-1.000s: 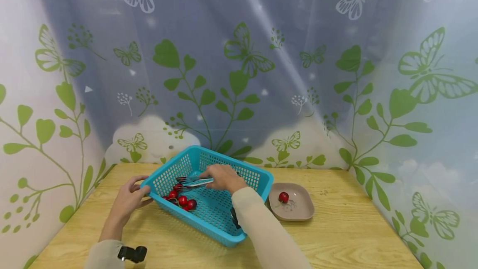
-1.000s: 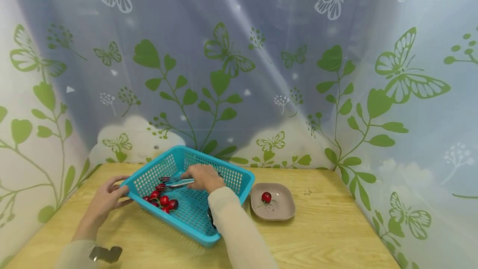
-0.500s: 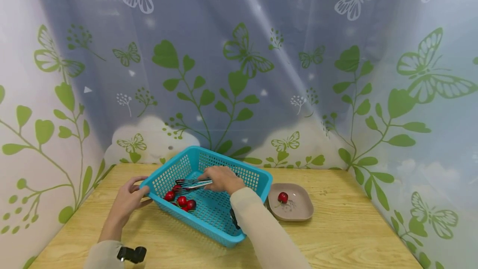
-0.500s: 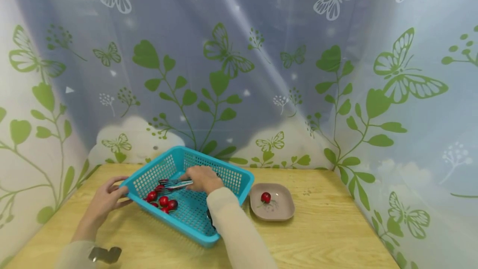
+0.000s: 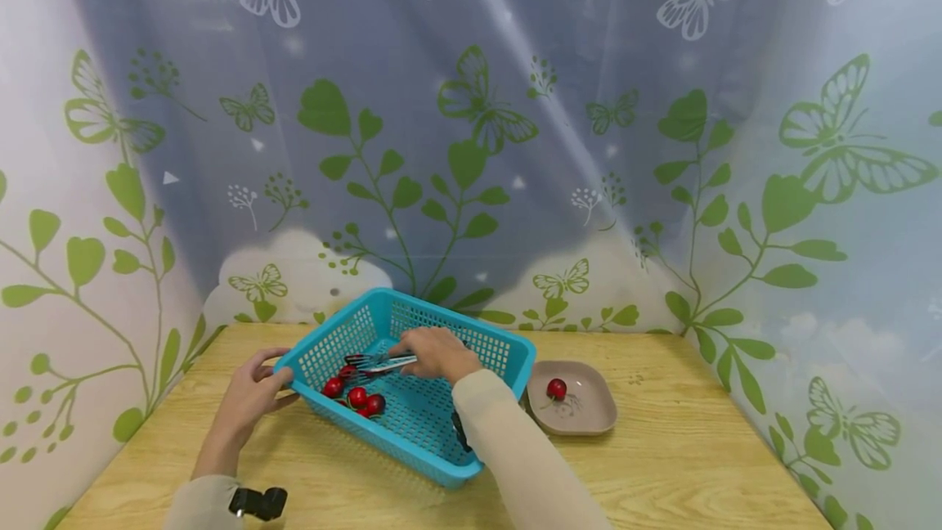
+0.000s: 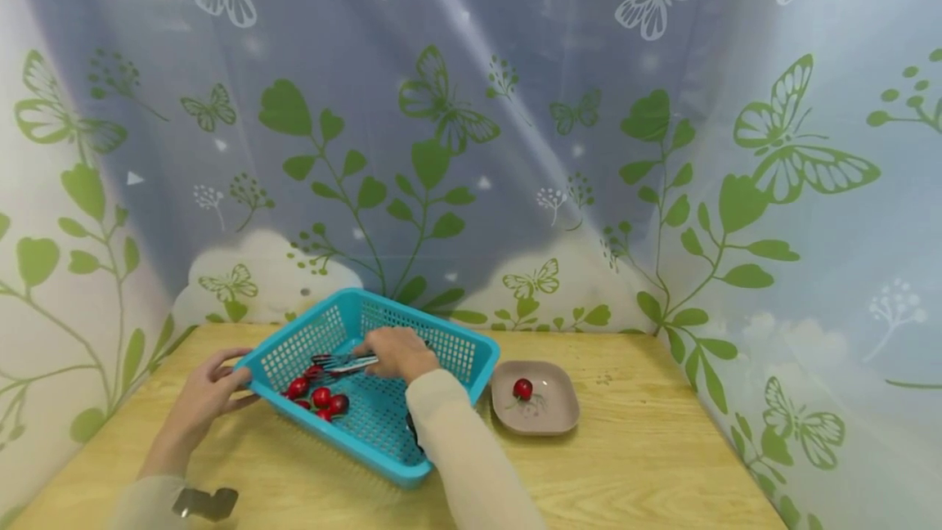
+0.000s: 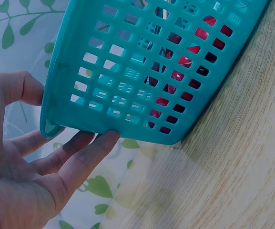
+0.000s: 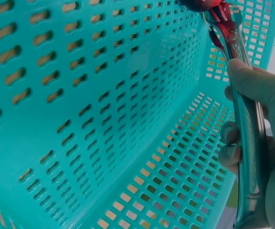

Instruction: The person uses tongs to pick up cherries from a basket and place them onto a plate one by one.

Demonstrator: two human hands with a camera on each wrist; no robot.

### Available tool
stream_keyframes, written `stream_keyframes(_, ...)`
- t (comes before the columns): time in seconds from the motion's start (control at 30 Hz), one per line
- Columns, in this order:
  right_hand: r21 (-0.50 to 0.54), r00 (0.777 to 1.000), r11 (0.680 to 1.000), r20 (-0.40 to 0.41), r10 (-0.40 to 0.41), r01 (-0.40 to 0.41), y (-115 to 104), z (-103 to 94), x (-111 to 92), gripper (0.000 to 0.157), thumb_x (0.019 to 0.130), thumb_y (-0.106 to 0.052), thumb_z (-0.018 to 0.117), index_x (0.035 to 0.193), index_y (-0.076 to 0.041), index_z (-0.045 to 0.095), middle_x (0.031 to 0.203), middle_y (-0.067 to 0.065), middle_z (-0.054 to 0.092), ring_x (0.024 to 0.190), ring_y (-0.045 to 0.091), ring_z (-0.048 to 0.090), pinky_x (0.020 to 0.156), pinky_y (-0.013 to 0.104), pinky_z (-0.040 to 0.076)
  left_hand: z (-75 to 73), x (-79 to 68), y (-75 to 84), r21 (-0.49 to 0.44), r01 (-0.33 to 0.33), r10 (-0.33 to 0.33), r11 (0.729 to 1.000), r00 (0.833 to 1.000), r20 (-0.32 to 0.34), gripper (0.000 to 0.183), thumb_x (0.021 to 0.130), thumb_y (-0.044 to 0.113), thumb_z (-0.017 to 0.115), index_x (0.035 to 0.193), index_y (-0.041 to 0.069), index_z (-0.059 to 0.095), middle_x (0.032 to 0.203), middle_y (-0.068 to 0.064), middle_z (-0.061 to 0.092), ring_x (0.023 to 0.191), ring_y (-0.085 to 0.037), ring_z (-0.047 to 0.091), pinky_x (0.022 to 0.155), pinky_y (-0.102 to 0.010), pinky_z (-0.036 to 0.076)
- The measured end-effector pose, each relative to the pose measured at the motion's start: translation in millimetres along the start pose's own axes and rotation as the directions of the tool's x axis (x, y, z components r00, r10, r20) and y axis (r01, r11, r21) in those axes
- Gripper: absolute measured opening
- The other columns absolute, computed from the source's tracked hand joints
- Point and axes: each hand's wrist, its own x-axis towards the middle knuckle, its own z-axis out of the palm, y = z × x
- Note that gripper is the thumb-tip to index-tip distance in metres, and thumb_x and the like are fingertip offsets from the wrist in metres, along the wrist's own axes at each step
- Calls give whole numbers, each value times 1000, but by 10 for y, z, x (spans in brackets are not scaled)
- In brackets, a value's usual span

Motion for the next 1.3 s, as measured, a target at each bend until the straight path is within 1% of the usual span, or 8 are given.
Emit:
stream_keyframes(0.37,-30,1000,1000,-22,-7,6,-2,-55,-11,42,98,-31,71,139,-36,66,147,-6,60,129,17,61,92,32,61,-10,11,-11,-15,5,-5,1000,1000,2,56,103,13,50,156,2,35,123,-16,63,93,-2,66,95,-42,64)
stream_keyframes(0.63,25,998,1000,-58,7,-5,33,-93,-49,41,98,-31,71,139,-35,66,146,-4,61,117,18,66,75,28,58,-18,-24,-26,-29,-2,2,1000,1000,1,54,103,14,51,154,2,38,112,-9,65,92,-4,67,93,-40,65)
stream_keyframes(0.7,37,998,999,-69,5,-2,52,-114,-56,41,99,-31,70,140,-35,65,146,-5,62,117,17,66,76,29,59,-32,-30,-21,-29,-9,9,1000,1000,-1,53,103,14,51,154,2,38,111,-8,65,92,-3,67,93,-40,65)
stream_keyframes(0.87,44,998,999,-70,-3,6,107,-187,-99,43,99,-32,69,142,-36,63,147,-6,60,131,17,61,97,35,61,-55,-37,-7,-26,-16,16,1000,1000,-3,54,103,14,52,154,1,38,113,-9,66,92,-3,67,93,-41,65)
stream_keyframes(1.03,69,998,998,-70,1,4,161,-246,-187,43,99,-31,69,142,-36,63,149,-4,59,133,19,60,101,39,60,-26,-36,-11,-29,-13,13,999,1000,2,54,104,14,51,154,1,37,115,-10,66,92,-2,67,93,-40,65)
stream_keyframes(1.17,57,995,998,-99,-7,13,167,-340,-260,44,99,-32,70,142,-37,63,154,-1,55,115,21,70,79,32,61,-4,-28,-10,-34,1,-1,999,1000,-1,54,103,12,51,154,1,37,114,-9,66,91,-2,67,93,-41,65)
stream_keyframes(1.23,45,992,998,-123,-29,35,157,-416,-292,45,99,-33,70,143,-36,62,151,-1,58,96,18,72,60,25,51,1,-16,-11,-37,2,-2,999,1000,2,54,103,12,51,155,2,37,112,-8,66,91,-2,67,94,-41,65)
stream_keyframes(1.3,35,989,998,-141,-50,56,141,-494,-321,46,99,-34,70,144,-37,61,149,-3,59,83,13,69,50,23,37,5,-4,-11,-37,4,-4,999,1000,3,54,103,12,51,155,2,37,112,-7,66,91,-3,68,94,-42,65)
